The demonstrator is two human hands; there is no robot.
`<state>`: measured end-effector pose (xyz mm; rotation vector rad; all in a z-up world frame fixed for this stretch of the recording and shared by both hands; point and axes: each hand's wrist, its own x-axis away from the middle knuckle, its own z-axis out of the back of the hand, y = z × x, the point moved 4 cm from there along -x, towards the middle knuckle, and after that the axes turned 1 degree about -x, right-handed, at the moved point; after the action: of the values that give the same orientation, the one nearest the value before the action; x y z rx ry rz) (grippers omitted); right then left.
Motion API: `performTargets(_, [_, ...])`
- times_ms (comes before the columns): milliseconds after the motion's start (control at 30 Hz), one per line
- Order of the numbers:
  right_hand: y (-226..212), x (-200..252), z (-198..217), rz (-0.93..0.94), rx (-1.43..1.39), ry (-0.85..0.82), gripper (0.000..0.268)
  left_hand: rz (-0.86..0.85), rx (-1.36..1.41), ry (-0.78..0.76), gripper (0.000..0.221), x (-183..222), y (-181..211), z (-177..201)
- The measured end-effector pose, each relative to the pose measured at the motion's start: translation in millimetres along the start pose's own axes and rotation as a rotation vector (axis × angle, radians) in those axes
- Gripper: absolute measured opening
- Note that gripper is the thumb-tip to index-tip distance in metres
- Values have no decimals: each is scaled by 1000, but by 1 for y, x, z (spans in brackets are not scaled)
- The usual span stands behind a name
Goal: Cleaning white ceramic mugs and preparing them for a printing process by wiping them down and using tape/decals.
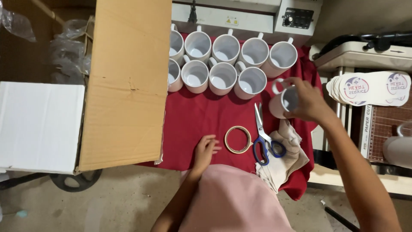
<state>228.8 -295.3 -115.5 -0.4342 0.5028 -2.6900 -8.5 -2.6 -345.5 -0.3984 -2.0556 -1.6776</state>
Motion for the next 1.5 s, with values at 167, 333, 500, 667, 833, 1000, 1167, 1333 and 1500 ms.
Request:
performTargets(167, [12, -24, -32, -30, -74, 27, 111, -14, -38, 37, 25, 2, 26, 4])
performTargets(333, [-3, -37, -27, -168, -42, -39, 108, 36, -59, 47, 23, 0, 33, 7])
performTargets(500, [-3, -42, -24, -183, -76, -49, 114, 59, -90, 56, 23, 2, 44, 5])
performTargets(667, [0, -46, -29, -88, -142, 73, 113, 85, -97, 66, 23, 3, 46, 5])
performTargets(833, [-1, -55, -25, -112, -77, 21, 136, 94, -104, 69, 23, 3, 48, 5])
performTargets(1000, [23, -68, -35, -229, -101, -142, 145, 102, -90, 65, 22, 0, 41, 6])
performTargets(1167, [54, -89, -37, -334, -148, 65, 113, 94, -53, 56, 21, -4, 29, 9])
performTargets(1333, [93, -125, -47, -189, -258, 415, 98, 107, -64, 47, 21, -4, 37, 9])
performTargets(1500, [120, -137, -55, -162, -277, 592, 35, 123, -57, 70, 22, -6, 30, 9])
